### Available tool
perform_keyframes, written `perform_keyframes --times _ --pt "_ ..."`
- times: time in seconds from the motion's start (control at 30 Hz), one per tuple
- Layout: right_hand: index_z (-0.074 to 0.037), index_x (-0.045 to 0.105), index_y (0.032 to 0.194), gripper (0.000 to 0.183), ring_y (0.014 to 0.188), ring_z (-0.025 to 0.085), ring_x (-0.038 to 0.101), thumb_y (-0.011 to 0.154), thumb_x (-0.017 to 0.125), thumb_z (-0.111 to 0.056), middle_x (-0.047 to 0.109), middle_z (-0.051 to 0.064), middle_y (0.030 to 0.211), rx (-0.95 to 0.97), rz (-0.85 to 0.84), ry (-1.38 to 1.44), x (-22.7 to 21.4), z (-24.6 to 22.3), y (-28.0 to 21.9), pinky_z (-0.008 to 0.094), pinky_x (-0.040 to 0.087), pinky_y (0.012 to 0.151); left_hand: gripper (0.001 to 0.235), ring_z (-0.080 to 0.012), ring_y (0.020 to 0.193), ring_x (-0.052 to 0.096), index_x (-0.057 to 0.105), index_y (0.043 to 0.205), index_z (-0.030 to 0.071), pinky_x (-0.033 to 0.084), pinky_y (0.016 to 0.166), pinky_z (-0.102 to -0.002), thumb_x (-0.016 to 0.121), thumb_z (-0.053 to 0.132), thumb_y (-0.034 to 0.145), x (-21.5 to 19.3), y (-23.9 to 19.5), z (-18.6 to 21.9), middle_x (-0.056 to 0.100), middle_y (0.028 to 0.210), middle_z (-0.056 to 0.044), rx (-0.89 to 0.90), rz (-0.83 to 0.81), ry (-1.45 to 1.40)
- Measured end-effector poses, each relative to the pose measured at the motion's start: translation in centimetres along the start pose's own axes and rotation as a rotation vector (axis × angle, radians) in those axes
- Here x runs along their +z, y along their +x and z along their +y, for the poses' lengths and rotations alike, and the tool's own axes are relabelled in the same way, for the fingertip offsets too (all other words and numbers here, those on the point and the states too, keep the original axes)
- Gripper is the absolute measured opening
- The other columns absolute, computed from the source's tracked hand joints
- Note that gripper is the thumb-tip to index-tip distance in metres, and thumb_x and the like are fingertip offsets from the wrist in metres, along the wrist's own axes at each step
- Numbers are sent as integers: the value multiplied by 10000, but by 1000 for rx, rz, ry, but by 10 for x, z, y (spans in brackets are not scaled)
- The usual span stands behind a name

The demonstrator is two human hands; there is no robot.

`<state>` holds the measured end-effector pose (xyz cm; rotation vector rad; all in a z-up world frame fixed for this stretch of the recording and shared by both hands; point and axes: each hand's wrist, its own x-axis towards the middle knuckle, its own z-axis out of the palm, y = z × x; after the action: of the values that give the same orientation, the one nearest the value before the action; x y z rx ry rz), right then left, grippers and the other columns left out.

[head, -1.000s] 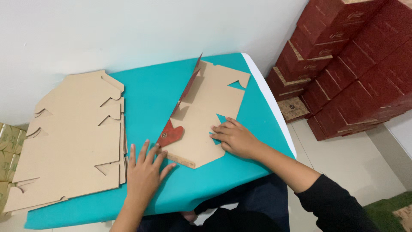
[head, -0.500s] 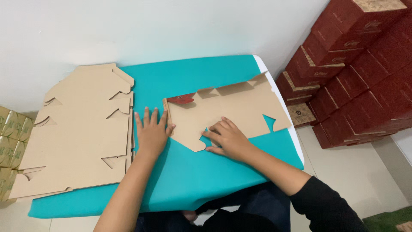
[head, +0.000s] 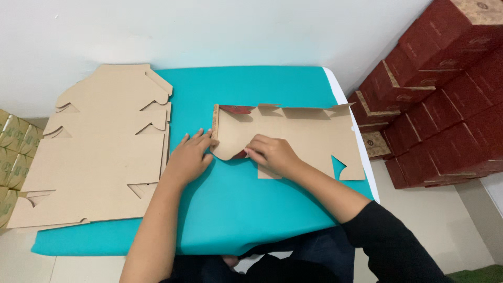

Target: The person assembles a flat cardboard piece into a box by folding the sides and tucking the flaps into slots. The person handles the cardboard piece by hand, folding it into shape and securing the flaps to form a finished box.

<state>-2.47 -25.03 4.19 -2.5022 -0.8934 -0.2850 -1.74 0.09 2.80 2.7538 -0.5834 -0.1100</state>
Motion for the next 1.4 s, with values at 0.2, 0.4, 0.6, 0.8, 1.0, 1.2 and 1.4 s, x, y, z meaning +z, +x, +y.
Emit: perform_keyframes --times 0.2,0.4,0.6,0.8,1.0,1.2,1.4 --pt "-103 669 905 209 810 249 652 968 524 -240 653 67 860 233 -49 222 -2 11 18 341 537 676 324 -282 1333 424 650 1156 188 317 1103 -550 581 339 878 -25 -5 16 530 1378 -45 -4 28 -82" --pt "-85 678 891 191 794 268 654 950 556 -219 656 93 819 282 -16 209 10 36 27 345 530 661 158 -197 1239 520 676 935 278 372 1054 -556 619 413 879 10 12 -7 624 1184 74 -12 214 -19" --pt "-104 653 930 143 823 266 653 922 581 -228 634 79 846 290 11 49 13 31 31 353 538 673 135 -189 1220 491 624 895 291 333 1086 -546 651 420 867 27 21 -13 548 1054 90 -99 238 -55" --pt "-122 658 1077 204 1215 294 481 898 562 -133 613 60 1172 -241 70 -328 28 22 16 441 378 988 148 -208 1245 446 608 905 260 291 1102 -541 669 389 868 26 21 -12 509 1063 62 -118 208 -106" --pt "-162 642 1146 248 1259 239 458 938 509 -141 624 22 1205 -242 -56 -374 37 30 2 420 307 1073 148 -223 1244 445 622 922 231 251 1114 -533 662 364 873 23 20 -13 528 1085 29 -109 194 -194" --pt "-265 640 1153 274 1150 300 524 913 539 -180 612 94 1142 -244 -68 -433 -9 -34 13 512 286 1096 164 -242 1250 440 626 931 234 245 1114 -534 679 363 844 26 20 -15 542 1117 19 -110 192 -201" --pt "-254 677 1089 240 1216 283 492 922 519 -185 598 81 1156 -187 -111 -319 -2 -20 9 484 285 1096 179 -228 1253 438 626 948 245 247 1119 -521 672 385 845 26 21 -17 542 1132 30 -105 175 -193"
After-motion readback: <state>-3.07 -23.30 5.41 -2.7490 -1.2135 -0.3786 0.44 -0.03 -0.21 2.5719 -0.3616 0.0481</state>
